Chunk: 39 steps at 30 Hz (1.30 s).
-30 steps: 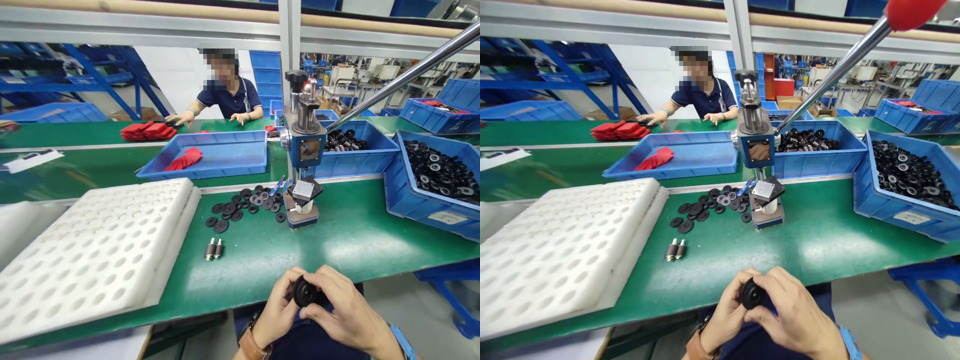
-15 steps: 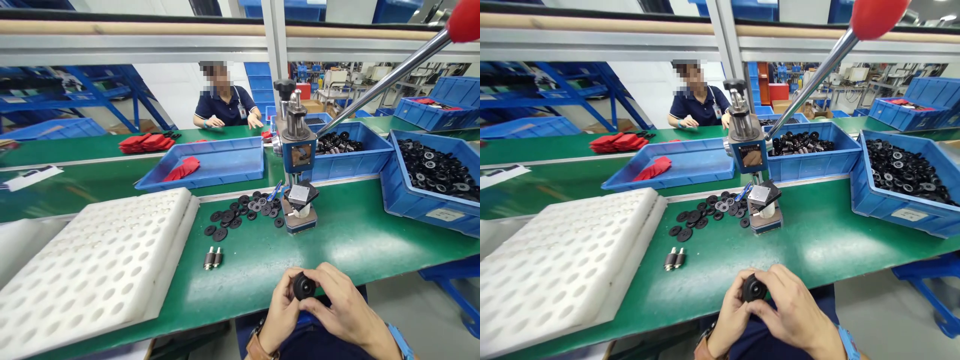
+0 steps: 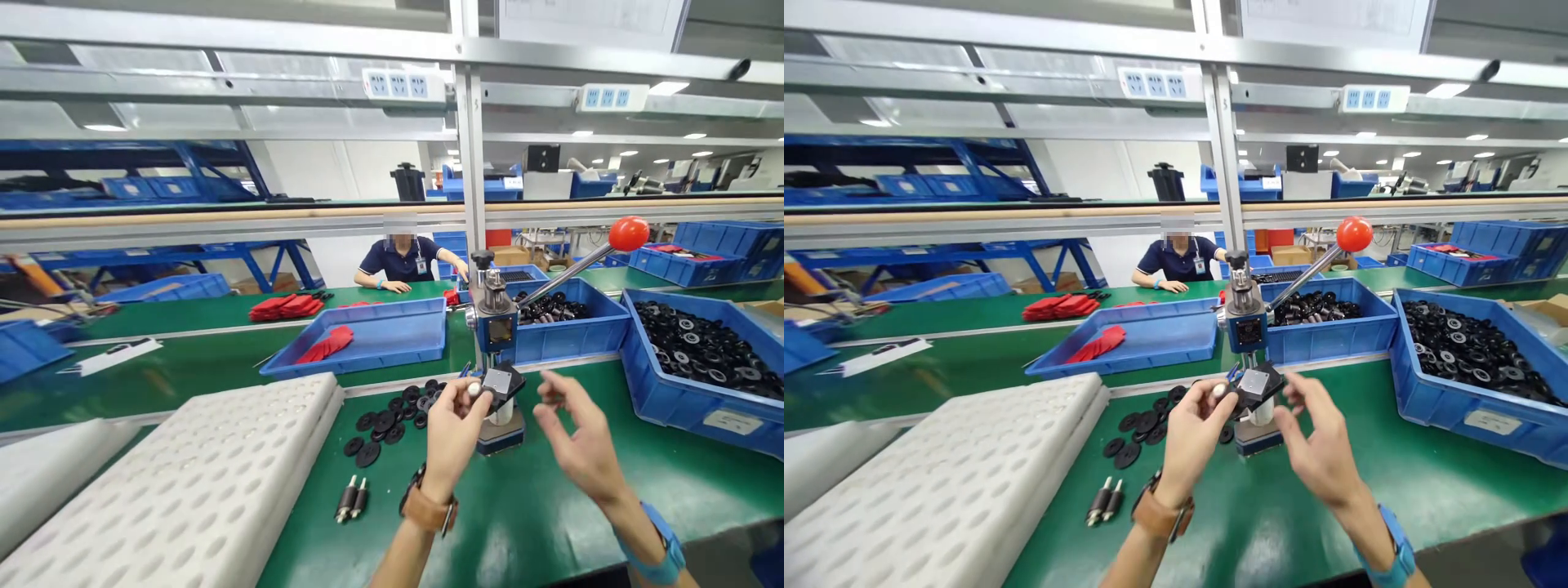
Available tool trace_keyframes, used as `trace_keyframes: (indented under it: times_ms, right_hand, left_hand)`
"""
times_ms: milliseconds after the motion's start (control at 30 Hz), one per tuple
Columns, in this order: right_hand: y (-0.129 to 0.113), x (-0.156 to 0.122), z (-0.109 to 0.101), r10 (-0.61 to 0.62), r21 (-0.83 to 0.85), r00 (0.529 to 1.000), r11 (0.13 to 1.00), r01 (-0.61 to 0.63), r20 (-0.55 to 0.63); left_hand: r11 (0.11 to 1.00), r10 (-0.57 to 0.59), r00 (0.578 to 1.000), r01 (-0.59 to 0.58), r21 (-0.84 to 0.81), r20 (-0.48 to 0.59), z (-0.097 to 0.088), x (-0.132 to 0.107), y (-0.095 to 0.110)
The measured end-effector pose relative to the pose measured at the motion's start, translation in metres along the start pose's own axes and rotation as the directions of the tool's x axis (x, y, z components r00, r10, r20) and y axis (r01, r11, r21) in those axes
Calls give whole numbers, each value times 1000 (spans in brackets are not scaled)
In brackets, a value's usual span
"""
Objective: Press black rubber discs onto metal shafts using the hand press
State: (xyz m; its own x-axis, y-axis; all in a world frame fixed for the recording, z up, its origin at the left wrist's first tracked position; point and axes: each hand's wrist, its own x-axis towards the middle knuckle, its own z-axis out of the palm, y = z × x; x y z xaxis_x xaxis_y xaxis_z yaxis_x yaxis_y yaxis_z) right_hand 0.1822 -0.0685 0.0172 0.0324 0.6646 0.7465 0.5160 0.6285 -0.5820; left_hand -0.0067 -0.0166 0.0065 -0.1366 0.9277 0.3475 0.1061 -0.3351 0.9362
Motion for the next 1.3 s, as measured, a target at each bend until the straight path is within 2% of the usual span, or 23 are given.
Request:
trace_keyframes:
  times_ms: [67, 133, 233, 300, 400, 500, 600, 667, 733, 867, 967, 1167, 1300]
  right_hand:
    - [-12, 37, -15, -78, -105, 979, 993, 59, -189]
    - [-27, 76, -30, -200, -185, 914, 973, 142, -352]
    - [-45, 134, -49, -265, -222, 829, 959, 175, -492]
    - [-53, 164, -57, -214, -144, 833, 976, 163, -510]
    - [-61, 188, -64, -142, 47, 892, 983, 179, -428]
    - [-69, 179, -69, -112, 78, 908, 985, 156, -405]
    - [-77, 145, -79, -18, -127, 914, 991, -37, -405]
    - [-79, 118, -85, 53, -270, 923, 948, -166, -382]
    - [-76, 94, -90, 98, -347, 926, 908, -233, -365]
    - [-65, 66, -94, 135, -420, 940, 868, -264, -312]
    - [-60, 62, -97, 167, -469, 950, 838, -278, -265]
    - [-58, 66, -98, 149, -536, 946, 793, -288, -288]
    - [-49, 47, -91, 106, -612, 965, 755, -236, -241]
  left_hand:
    - [988, 70, 997, -75, 138, 41, 8, 25, 7]
    - [966, 125, 990, -136, 222, 65, 15, 43, 8]
    - [949, 170, 983, -182, 257, 69, 26, 59, 2]
    - [946, 181, 980, -195, 260, 76, 30, 63, -3]
    - [953, 160, 981, -183, 241, 113, 33, 65, -10]
    - [966, 127, 978, -160, 205, 163, 33, 64, -15]
    - [973, 117, 977, -150, 178, 181, 34, 64, -20]
    - [976, 115, 976, -146, 163, 183, 35, 64, -24]
    - [979, 115, 976, -143, 147, 184, 35, 64, -27]
    - [983, 115, 979, -137, 123, 170, 37, 63, -31]
    - [985, 115, 981, -133, 113, 155, 37, 63, -33]
    - [986, 115, 982, -131, 100, 149, 37, 63, -34]
    - [987, 112, 982, -127, 99, 151, 36, 63, -33]
